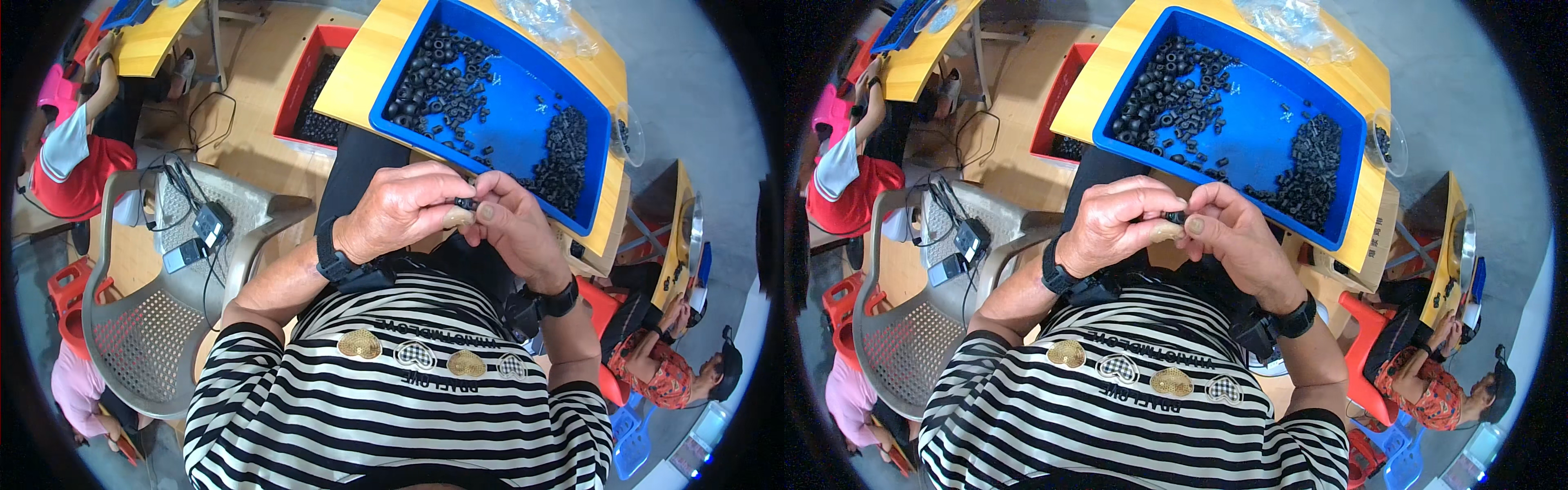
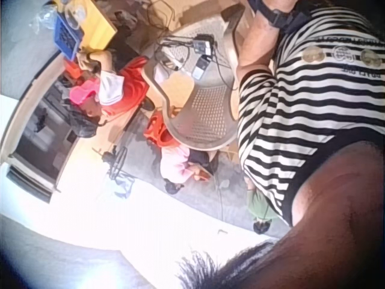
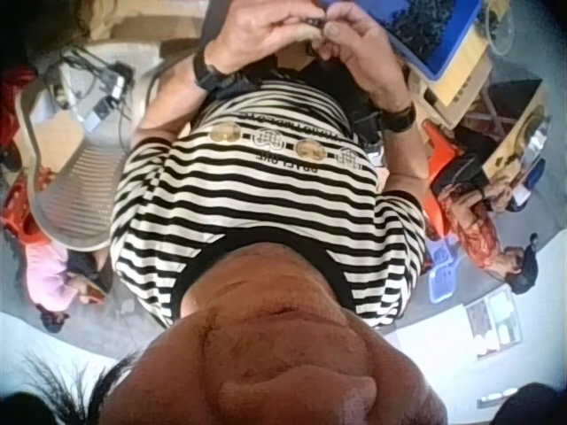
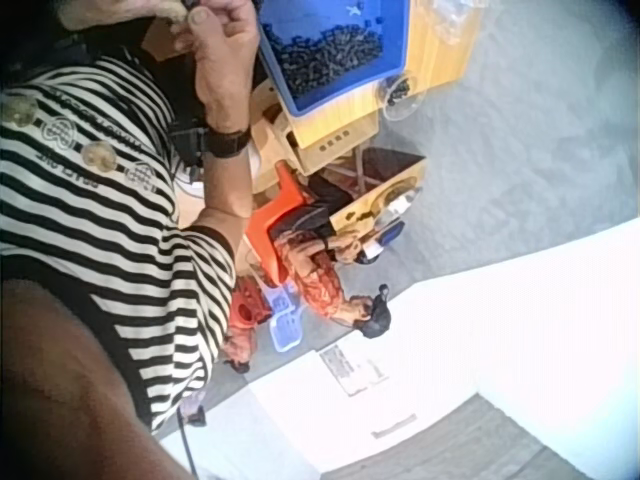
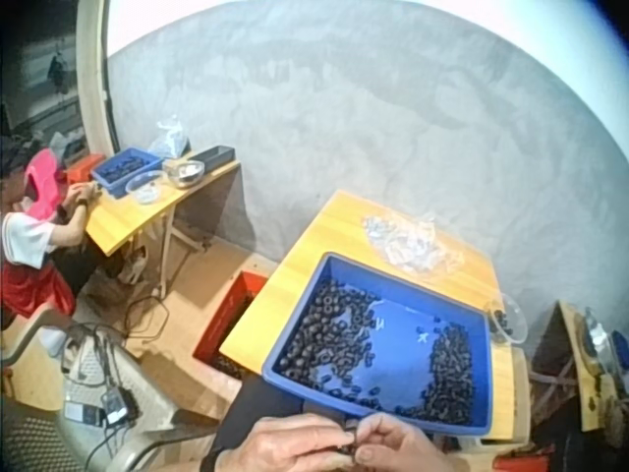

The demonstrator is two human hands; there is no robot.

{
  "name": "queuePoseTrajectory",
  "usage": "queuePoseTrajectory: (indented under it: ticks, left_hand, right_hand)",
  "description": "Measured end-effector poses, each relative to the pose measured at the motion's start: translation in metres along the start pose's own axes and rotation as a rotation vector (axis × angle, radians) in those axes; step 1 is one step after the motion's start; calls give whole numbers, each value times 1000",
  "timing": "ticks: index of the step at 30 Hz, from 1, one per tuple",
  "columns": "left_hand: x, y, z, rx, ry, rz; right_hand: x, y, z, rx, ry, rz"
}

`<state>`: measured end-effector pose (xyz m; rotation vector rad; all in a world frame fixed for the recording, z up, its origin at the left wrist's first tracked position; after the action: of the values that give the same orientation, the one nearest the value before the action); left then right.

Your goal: Assembling small black plastic components by hand in a manufacturing environment.

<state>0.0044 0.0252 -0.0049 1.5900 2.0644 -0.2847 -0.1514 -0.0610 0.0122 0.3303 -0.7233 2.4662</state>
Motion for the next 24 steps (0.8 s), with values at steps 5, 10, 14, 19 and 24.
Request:
queuePoseTrajectory:
  ticks: [5,10,14,19,24]
  left_hand:
    - [1,-1,4,-23,-27,32]
    - [0,-3,4,8,-55,19]
    - [-1,-4,-3,-21,-38,15]
    - [-3,-4,-10,-44,-107,15]
    - [-9,-6,-13,-45,-171,-2]
  right_hand:
    - [1,6,-1,24,-29,79]
    - [1,4,-3,-11,4,91]
    - [0,1,-4,-41,65,86]
    - [1,3,-5,-110,60,127]
    - [0,5,1,-142,70,163]
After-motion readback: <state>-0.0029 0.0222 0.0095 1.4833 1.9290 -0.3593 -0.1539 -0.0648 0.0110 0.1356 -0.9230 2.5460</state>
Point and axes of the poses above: each hand's wrist, its own x-axis away from the middle knuckle, its own y-axis out of the back of the hand, z = x × y, the point moved 2 cm from there along -x, towards the middle knuckle, and after that the axes turned 2 degrees about x, right-handed, at the moved point
